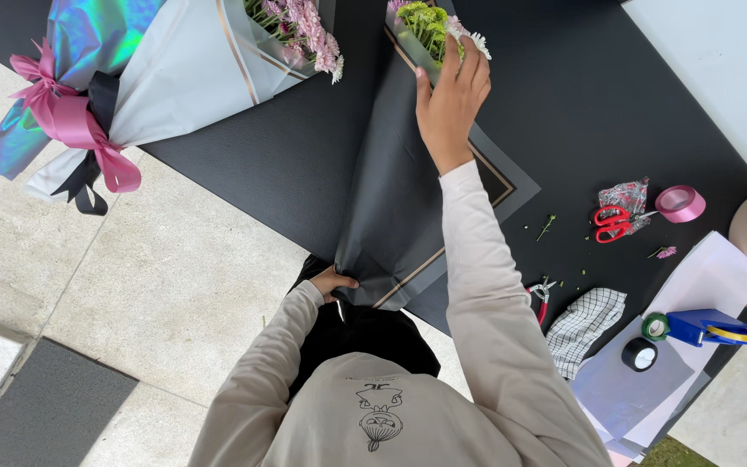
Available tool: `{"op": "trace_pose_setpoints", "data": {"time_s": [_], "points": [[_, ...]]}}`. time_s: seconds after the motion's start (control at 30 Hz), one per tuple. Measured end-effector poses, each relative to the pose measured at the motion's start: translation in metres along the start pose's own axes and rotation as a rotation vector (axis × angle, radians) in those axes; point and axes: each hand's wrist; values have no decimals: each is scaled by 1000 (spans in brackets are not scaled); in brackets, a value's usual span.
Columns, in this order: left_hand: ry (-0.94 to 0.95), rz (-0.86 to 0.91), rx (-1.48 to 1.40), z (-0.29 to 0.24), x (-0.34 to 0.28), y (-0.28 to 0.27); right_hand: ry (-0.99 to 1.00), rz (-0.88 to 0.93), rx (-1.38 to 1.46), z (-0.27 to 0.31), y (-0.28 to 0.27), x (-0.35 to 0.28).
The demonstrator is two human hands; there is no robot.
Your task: The person wraps a bouquet of flowers in black paper, secures the paper with tape, and ties a pink ribbon around the base using scissors.
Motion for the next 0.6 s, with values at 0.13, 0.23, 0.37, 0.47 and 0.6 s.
{"op": "trace_pose_setpoints", "data": {"time_s": [0.13, 0.23, 0.37, 0.47, 0.6], "points": [[139, 237, -105, 12, 41, -10, 278, -40, 34, 33, -57, -153], [127, 217, -111, 13, 45, 0, 557, -100, 362, 74, -56, -264], [117, 183, -138, 17, 52, 16, 1003, -142, 948, 88, -36, -334], [89, 170, -211, 15, 51, 23, 1095, -195, 995, 59, -5, -351], [89, 166, -307, 26, 53, 41, 1013, -205, 798, 27, 11, -358]]}}
Point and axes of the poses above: each hand's wrist, its own x-axis towards the middle knuckle, its own y-axis out of the palm, z = x × y, and after that the axes turned 14 degrees about -y, right-handed
